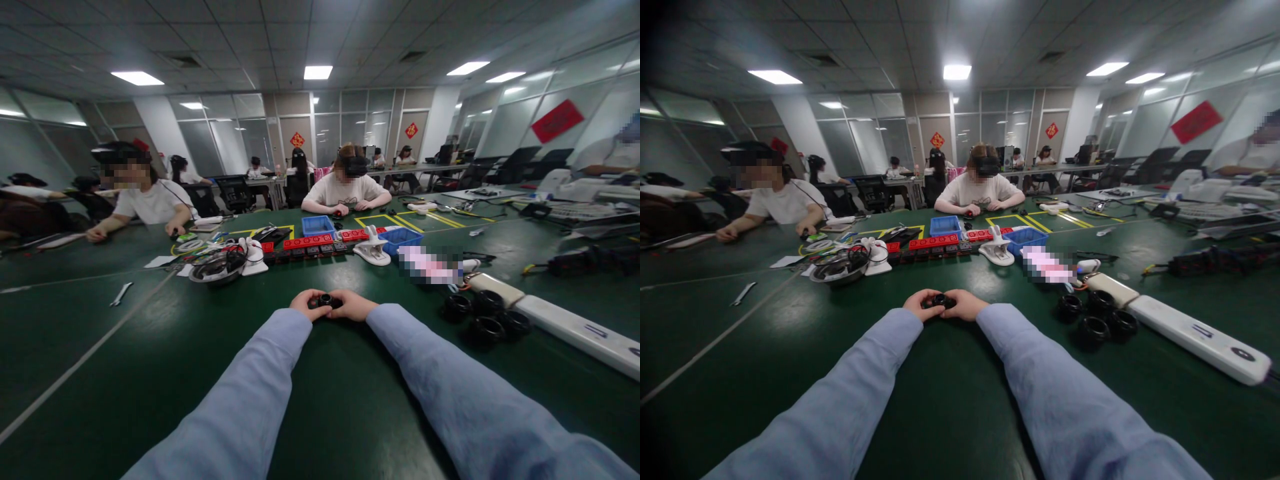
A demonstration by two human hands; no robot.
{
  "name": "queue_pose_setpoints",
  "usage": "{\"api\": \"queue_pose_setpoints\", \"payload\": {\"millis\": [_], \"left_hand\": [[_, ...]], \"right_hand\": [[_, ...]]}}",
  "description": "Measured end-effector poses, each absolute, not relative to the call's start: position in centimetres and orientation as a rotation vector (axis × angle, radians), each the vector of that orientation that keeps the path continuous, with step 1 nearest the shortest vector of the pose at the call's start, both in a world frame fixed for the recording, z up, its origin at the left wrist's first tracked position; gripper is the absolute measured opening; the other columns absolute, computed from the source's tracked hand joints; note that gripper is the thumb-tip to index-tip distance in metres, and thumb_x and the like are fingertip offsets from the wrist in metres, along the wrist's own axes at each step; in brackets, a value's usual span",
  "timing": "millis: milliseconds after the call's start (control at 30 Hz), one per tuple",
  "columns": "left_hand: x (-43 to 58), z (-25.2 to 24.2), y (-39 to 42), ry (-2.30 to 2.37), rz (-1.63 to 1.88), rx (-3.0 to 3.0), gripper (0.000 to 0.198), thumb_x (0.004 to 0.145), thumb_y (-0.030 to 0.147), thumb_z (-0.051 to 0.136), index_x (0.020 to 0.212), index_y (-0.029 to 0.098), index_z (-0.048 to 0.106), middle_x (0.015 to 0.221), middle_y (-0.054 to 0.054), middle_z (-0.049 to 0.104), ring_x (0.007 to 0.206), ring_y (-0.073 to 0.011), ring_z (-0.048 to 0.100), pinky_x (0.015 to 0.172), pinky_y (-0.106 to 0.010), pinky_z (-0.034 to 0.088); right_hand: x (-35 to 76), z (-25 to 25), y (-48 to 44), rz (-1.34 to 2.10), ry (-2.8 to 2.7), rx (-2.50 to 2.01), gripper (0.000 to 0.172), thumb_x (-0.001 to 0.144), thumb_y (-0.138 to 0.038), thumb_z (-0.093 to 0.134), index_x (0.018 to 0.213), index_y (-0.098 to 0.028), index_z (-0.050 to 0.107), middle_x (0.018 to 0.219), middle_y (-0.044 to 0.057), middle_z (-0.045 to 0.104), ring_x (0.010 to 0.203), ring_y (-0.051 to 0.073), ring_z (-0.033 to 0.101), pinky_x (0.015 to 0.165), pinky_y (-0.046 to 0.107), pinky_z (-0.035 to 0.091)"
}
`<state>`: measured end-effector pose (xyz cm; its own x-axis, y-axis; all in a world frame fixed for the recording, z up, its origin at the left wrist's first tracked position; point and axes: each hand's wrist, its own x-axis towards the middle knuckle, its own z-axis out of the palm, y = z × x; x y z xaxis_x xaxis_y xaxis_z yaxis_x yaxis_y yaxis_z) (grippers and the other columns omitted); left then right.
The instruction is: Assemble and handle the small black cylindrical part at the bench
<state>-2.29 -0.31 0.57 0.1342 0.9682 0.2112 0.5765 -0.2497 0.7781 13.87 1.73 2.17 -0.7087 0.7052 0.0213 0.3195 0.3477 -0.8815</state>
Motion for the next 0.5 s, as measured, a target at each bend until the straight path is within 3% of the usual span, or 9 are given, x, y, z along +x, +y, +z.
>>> {"api": "queue_pose_setpoints", "payload": {"millis": [367,500], "left_hand": [[-1.81,0.63,-0.6,1.538,1.018,1.885,0.038,0.052,0.031,0.065,0.086,0.015,0.059,0.079,-0.004,0.059,0.068,-0.0132,0.05,0.061,-0.024,0.041],[-1.52,0.35,-0.59,1.58,1.071,1.872,0.036,0.05,0.03,0.067,0.081,0.015,0.059,0.075,-0.004,0.059,0.066,-0.0134,0.05,0.061,-0.025,0.041]], "right_hand": [[13.75,2.22,1.7,1.121,-2.275,-0.973,0.037,0.057,-0.03,0.062,0.089,-0.014,0.054,0.074,0.0,0.057,0.066,0.012,0.051,0.059,0.023,0.038],[13.54,1.87,1.62,0.863,-2.313,-1.138,0.04,0.053,-0.037,0.063,0.084,-0.014,0.053,0.073,0.0,0.056,0.065,0.012,0.049,0.055,0.022,0.035]]}}
